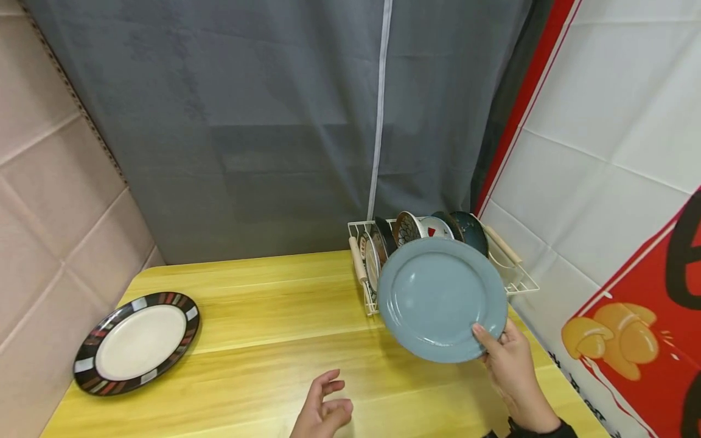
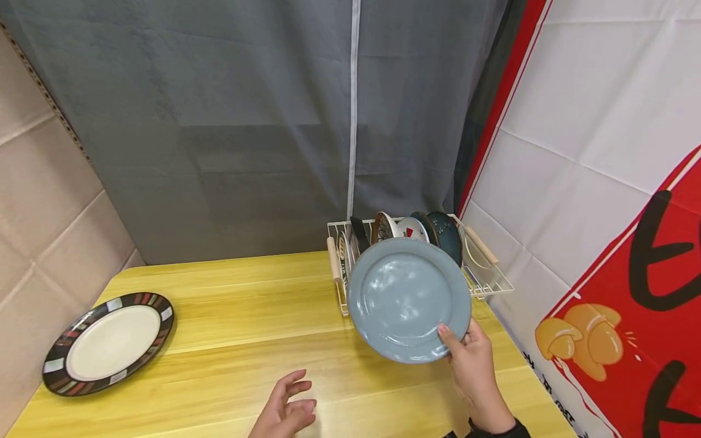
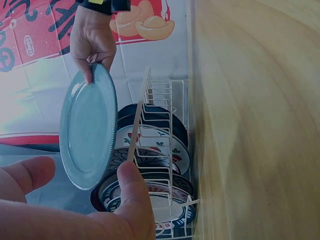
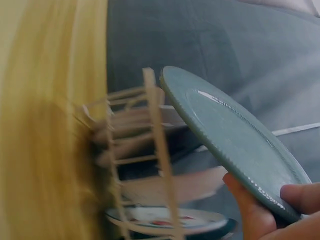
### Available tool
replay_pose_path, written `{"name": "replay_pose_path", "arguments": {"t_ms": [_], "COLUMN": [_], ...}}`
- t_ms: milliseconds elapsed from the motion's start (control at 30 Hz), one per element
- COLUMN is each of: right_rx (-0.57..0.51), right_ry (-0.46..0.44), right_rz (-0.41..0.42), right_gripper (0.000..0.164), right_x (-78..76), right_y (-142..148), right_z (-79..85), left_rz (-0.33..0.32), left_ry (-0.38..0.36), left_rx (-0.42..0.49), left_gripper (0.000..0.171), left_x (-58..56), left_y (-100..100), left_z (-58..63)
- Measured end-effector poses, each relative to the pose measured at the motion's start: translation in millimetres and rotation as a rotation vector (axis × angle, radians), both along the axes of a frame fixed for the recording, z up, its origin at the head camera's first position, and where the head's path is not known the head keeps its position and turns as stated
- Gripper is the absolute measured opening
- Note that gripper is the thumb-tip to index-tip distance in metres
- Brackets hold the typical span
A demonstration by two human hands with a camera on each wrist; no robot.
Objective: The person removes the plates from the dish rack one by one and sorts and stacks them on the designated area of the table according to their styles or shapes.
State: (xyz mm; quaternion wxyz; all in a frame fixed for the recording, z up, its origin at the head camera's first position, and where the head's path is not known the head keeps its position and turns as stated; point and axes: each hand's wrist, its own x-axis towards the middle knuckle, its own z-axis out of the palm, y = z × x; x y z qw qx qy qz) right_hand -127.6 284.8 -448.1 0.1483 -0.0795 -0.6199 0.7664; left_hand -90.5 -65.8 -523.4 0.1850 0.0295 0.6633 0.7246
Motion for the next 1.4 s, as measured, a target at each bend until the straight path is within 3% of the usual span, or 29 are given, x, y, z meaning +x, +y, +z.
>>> {"name": "replay_pose_path", "arguments": {"t_ms": [100,267,367,533,600,667,767,900,967,1200,1400], "right_rx": [0.011,-0.007,-0.027,-0.074,-0.102,-0.136,-0.189,-0.213,-0.200,-0.065,-0.051], "right_ry": [-0.055,-0.071,-0.062,-0.070,-0.095,-0.104,-0.088,-0.063,-0.077,-0.182,-0.206], "right_rz": [0.038,0.132,0.200,0.368,0.428,0.482,0.548,0.571,0.560,0.522,0.590], "right_gripper": [0.050,0.048,0.046,0.058,0.057,0.047,0.052,0.051,0.051,0.084,0.088], "right_x": [3.8,12.3,19.3,27.1,28.2,28.7,28.8,29.3,29.7,28.6,21.7], "right_y": [-9.2,-28.8,-40.0,-48.2,-48.9,-49.7,-51.4,-54.8,-57.3,-70.0,-76.9], "right_z": [-10.0,-32.2,-45.7,-57.8,-59.3,-60.5,-62.8,-66.7,-67.6,-58.7,-50.5], "left_rz": [0.002,-0.012,-0.032,-0.082,-0.093,-0.096,-0.065,-0.046,-0.040,0.007,0.048], "left_ry": [0.004,0.022,0.046,0.101,0.087,0.059,0.003,-0.019,-0.031,-0.079,-0.101], "left_rx": [-0.013,-0.013,0.034,0.210,0.267,0.292,0.282,0.250,0.240,0.277,0.310], "left_gripper": [0.083,0.089,0.093,0.085,0.087,0.092,0.093,0.089,0.093,0.085,0.085], "left_x": [-3.5,-7.7,-11.5,-19.8,-19.3,-16.4,-10.8,-6.7,-5.6,-4.7,-4.0], "left_y": [1.8,5.0,5.2,1.4,0.0,-0.8,-1.1,-4.3,-6.9,-16.5,-24.5], "left_z": [4.5,5.9,-8.6,-52.3,-54.4,-45.0,-20.7,-2.8,-0.1,0.7,-2.8]}}
